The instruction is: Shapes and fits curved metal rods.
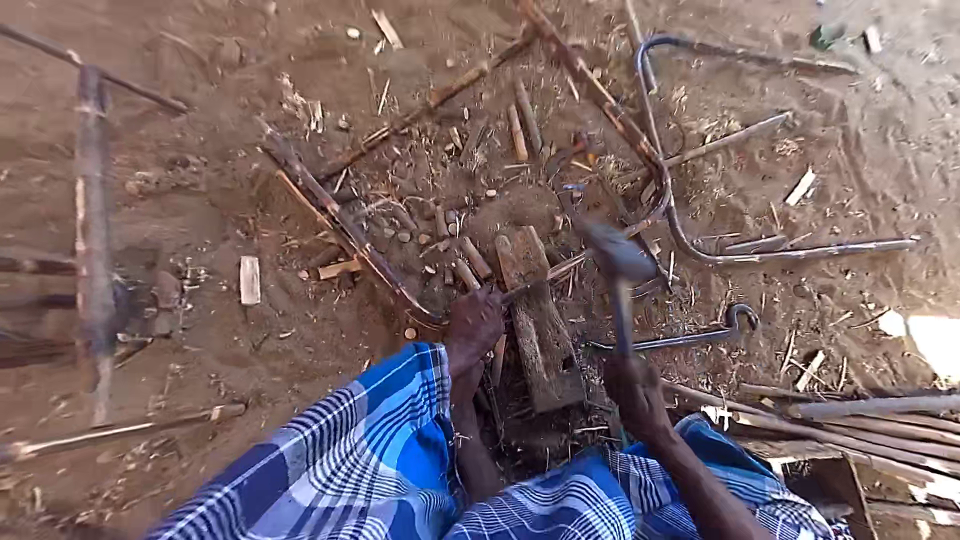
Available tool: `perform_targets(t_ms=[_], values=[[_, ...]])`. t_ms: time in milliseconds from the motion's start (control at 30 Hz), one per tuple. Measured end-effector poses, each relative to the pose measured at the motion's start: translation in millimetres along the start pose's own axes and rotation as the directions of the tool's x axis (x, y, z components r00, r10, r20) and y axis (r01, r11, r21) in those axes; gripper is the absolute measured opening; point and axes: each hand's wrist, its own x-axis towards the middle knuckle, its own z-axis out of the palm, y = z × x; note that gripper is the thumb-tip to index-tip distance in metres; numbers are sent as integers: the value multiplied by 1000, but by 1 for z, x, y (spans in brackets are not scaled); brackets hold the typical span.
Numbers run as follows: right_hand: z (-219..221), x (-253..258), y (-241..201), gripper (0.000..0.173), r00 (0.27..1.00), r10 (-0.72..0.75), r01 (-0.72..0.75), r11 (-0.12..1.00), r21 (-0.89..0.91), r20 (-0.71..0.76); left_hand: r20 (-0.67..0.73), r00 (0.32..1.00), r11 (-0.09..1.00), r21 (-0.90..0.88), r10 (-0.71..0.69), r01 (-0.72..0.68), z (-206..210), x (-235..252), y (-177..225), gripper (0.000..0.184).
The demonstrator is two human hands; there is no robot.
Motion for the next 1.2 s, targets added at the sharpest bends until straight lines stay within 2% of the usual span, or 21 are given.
perform_targets(t_ms=[67,167,200,267,333,367,400,467,500,600,633,667,733,767,800,900,967,1033,1100,1133,1200], values=[[7,-3,22,61,999,-43,43,999,22,-8,12,1000,1000,17,-5,5,-1,3,-1,25],[-2,14,24,75,918,353,-295,913,-282,183,-4,1000,1000,7,16,-16,-10,5,3,24],[-3,20,8,74,915,368,-318,911,-265,168,-5,1000,1000,18,19,-18,-12,7,3,24],[-1,6,-17,62,986,148,-141,986,-90,74,11,1000,999,47,17,-18,-10,8,0,24],[6,-6,0,43,993,-116,116,993,-1,-15,24,1000,999,51,11,-12,-3,3,-1,25],[6,-6,16,42,996,-91,91,994,-51,7,7,1000,999,46,19,-19,-2,4,-1,24],[2,0,25,54,994,63,-46,984,-173,91,-8,1000,999,30,23,-23,-3,4,-1,23],[-7,16,12,75,902,393,-344,904,-254,177,-5,1000,999,27,18,-18,-6,5,-1,22],[-9,21,-7,76,902,408,-377,903,-207,138,10,1000,999,37,13,-14,-9,7,-2,22],[-2,-2,-31,60,997,54,-48,994,100,-57,33,999,999,35,19,-20,-1,4,-5,23],[3,-6,-13,55,995,-23,36,990,139,-97,14,999,999,23,31,-31,2,3,-5,22],[3,-8,9,54,998,-43,44,999,31,-42,-3,999,999,16,39,-39,1,3,-4,22],[-8,4,24,69,947,263,-204,936,-288,185,0,1000,1000,0,26,-26,-2,6,-3,23],[-11,9,11,75,882,419,-329,876,-352,218,7,1000,1000,-4,21,-21,-2,7,-4,23],[-15,17,-10,75,868,448,-361,866,-347,213,14,1000,1000,1,17,-17,-4,11,-6,24],[-12,-14,-61,62,995,78,-86,987,135,64,41,999,999,-35,25,-23,4,2,-8,25],[1,-11,-33,50,993,-88,104,964,246,-73,7,999,999,-30,34,-34,2,6,-5,24],[-1,-3,13,54,991,109,-105,993,-54,79,-18,1000,999,-22,25,-25,-4,4,-4,24],[-11,6,6,71,873,448,-388,877,-283,192,-4,1000,1000,-1,10,-10,-8,1,-3,26],[-16,18,-18,73,863,480,-426,859,-283,156,15,1000,1000,12,0,0,-15,6,-2,27],[-16,-2,-60,65,953,299,-297,954,-38,50,73,997,1000,17,-11,10,-16,1,-2,29]])
